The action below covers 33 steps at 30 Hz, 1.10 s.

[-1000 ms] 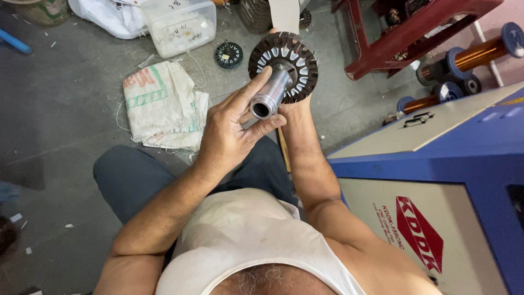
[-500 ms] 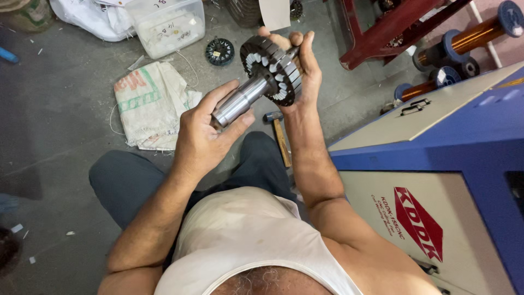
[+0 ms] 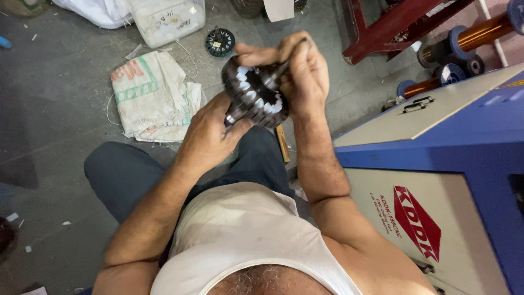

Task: The person cuts a piece of white tape and applies it to the slots of a motor rotor. They then insert a metal shaft into the rotor and use a hammer to secure it. Finally, the person places the assembled rotor into a machine.

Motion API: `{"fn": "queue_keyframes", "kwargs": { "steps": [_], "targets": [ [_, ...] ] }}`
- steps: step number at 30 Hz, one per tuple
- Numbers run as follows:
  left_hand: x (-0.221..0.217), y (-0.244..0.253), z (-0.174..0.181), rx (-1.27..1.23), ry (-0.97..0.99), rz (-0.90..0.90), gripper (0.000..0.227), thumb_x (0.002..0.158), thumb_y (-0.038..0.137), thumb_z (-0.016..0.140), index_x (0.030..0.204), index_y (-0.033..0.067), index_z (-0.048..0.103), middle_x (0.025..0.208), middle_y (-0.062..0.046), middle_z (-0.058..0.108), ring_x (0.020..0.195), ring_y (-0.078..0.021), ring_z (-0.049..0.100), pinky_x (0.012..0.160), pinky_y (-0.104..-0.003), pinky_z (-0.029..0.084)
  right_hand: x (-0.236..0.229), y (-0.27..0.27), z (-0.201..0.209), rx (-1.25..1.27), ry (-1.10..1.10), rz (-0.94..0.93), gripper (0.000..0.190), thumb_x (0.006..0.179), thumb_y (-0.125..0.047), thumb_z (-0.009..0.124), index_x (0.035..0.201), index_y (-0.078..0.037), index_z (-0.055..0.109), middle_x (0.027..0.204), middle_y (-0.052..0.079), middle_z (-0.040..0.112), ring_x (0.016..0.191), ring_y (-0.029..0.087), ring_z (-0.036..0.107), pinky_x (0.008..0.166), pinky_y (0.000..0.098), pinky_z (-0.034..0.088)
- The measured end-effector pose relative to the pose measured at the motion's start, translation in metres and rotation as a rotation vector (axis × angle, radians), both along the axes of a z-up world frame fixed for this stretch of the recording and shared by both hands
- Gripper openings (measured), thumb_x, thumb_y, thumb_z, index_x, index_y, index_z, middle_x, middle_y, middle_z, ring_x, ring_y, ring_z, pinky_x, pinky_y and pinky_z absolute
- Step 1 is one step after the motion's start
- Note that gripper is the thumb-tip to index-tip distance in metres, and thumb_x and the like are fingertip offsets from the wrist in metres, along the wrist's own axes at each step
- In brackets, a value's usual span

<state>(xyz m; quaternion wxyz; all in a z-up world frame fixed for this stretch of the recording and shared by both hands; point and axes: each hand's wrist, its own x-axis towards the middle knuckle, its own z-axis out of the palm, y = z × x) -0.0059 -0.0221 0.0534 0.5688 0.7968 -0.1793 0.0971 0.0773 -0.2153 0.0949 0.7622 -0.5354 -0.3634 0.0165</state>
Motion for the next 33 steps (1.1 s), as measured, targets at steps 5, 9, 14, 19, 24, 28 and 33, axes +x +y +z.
{"fn": "queue_keyframes", "kwargs": {
  "steps": [5, 9, 14, 19, 24, 28, 33],
  "targets": [
    [0.009, -0.011, -0.056, 0.073, -0.056, -0.003, 0.034, 0.090, 0.014, 0.074, 0.121, 0.0037, 0.065, 0.117, -0.020, 0.070, 0.109, -0.0436, 0.066, 0.089, -0.049, 0.054, -0.021, 0.013, 0.012, -0.273, -0.141, 0.012, 0.028, 0.121, -0.030, 0.046, 0.115, -0.003, 0.048, 0.121, 0.027, 0.072, 0.136, 0.038, 0.059, 0.123, 0.0459, 0.046],
    [0.031, -0.012, -0.131, 0.134, 0.139, -0.022, 0.028, 0.090, 0.011, 0.073, 0.118, 0.0100, 0.070, 0.112, -0.015, 0.076, 0.105, -0.0346, 0.073, 0.088, -0.044, 0.058, -0.017, 0.008, -0.007, -0.691, -0.346, -0.132, 0.025, 0.115, -0.024, 0.065, 0.116, 0.000, 0.059, 0.123, 0.019, 0.074, 0.135, 0.031, 0.064, 0.113, 0.0412, 0.054],
    [0.047, -0.007, -0.237, -0.063, 0.254, 0.147, 0.033, 0.090, 0.010, 0.077, 0.121, 0.0045, 0.068, 0.115, -0.016, 0.076, 0.106, -0.0298, 0.075, 0.089, -0.039, 0.059, -0.009, 0.007, -0.098, -0.887, -0.314, -0.268, 0.024, 0.101, -0.023, 0.079, 0.115, -0.005, 0.071, 0.112, 0.013, 0.079, 0.101, 0.026, 0.077, 0.088, 0.0394, 0.060],
    [0.039, 0.008, -0.329, 0.101, 0.258, 0.390, 0.052, 0.073, 0.003, 0.080, 0.124, -0.0004, 0.066, 0.117, -0.021, 0.072, 0.106, -0.0349, 0.071, 0.093, -0.042, 0.057, -0.004, 0.017, -0.225, -1.002, 0.027, -0.318, 0.028, 0.096, -0.030, 0.076, 0.115, -0.009, 0.073, 0.095, 0.013, 0.078, 0.077, 0.025, 0.077, 0.069, 0.0396, 0.060],
    [0.017, 0.011, -0.337, 0.020, 0.516, 0.367, 0.044, 0.089, 0.003, 0.078, 0.131, 0.0060, 0.066, 0.122, -0.013, 0.075, 0.109, -0.0263, 0.075, 0.095, -0.037, 0.059, -0.008, 0.013, -0.305, -1.166, -0.082, -0.385, 0.030, 0.094, -0.036, 0.076, 0.112, -0.012, 0.076, 0.092, 0.018, 0.076, 0.083, 0.037, 0.073, 0.072, 0.0474, 0.056],
    [0.015, 0.001, -0.314, 0.162, 0.533, 0.236, 0.061, 0.084, 0.010, 0.082, 0.141, 0.0137, 0.061, 0.143, -0.011, 0.062, 0.121, -0.0271, 0.066, 0.104, -0.039, 0.054, -0.018, 0.001, -0.337, -1.068, -0.026, -0.355, 0.028, 0.095, -0.032, 0.075, 0.113, -0.010, 0.073, 0.100, 0.017, 0.076, 0.089, 0.037, 0.074, 0.077, 0.0448, 0.058],
    [0.027, -0.013, -0.312, 0.490, 0.420, 0.016, 0.106, 0.071, 0.029, 0.095, 0.159, 0.0166, 0.036, 0.167, -0.012, 0.028, 0.149, -0.0376, 0.029, 0.121, -0.047, 0.031, -0.011, -0.013, -0.347, -1.053, 0.021, -0.302, 0.037, 0.093, -0.027, 0.080, 0.124, -0.008, 0.071, 0.115, 0.018, 0.075, 0.098, 0.032, 0.076, 0.084, 0.0414, 0.060]
  ]
}}
